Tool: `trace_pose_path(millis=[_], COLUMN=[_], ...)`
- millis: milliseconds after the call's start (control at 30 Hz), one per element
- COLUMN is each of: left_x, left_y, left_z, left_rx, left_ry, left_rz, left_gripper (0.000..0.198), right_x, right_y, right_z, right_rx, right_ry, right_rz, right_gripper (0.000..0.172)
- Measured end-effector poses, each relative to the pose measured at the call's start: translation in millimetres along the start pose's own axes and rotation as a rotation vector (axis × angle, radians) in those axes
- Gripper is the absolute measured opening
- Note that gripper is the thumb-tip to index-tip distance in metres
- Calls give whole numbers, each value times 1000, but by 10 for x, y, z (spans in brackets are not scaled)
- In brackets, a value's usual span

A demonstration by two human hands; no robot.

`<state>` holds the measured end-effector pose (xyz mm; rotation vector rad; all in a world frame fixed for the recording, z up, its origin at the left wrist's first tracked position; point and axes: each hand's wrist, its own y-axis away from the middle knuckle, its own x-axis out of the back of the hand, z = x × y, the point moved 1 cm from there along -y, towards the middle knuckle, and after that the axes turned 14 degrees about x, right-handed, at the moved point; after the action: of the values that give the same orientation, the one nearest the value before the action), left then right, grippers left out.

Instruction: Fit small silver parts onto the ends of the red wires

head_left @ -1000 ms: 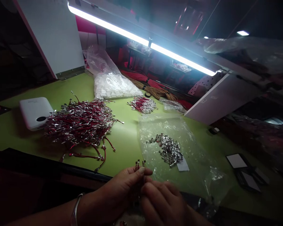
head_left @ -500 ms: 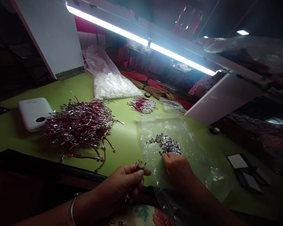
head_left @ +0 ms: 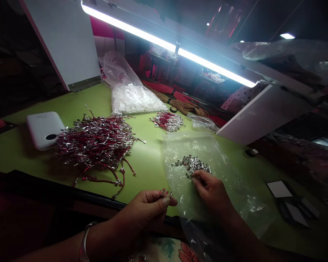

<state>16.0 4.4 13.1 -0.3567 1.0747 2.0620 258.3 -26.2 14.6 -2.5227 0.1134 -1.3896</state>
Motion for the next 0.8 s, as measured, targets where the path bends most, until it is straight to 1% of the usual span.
trace_pose_path(millis=[33,100,167,233,300,400,533,667,800], left_x=[1,2,-4,-18,-38,-58,-46,-39,-70], left_y=[-2,1,13,32,51,67,64,62,69], left_z=[5,15,26,37,46,42,15,-17,-68], left_rx=[3,2,-10,-31,-50,-65,-51,-46,-46], left_ry=[-13,-41,-76,-116,-151,-170,-167,-149,-88], left_rz=[13,23,11,16,32,21,-13,-44,-83], left_gripper=[48,48,45,42,41,40,40,41,42], right_x=[2,-12,-46,-90,-138,-210,-270,-261,-321], right_y=[1,13,35,57,73,85,90,115,248], right_z=[-51,-199,-385,-558,-678,-748,-748,-760,-781], right_rx=[-52,-174,-285,-367,-394,-388,-402,-324,-269], right_ry=[-171,-582,-929,-1143,-1248,-1294,-1285,-1105,-986], right_rz=[49,121,125,110,111,121,110,133,110], right_gripper=[10,16,20,21,21,21,23,26,24])
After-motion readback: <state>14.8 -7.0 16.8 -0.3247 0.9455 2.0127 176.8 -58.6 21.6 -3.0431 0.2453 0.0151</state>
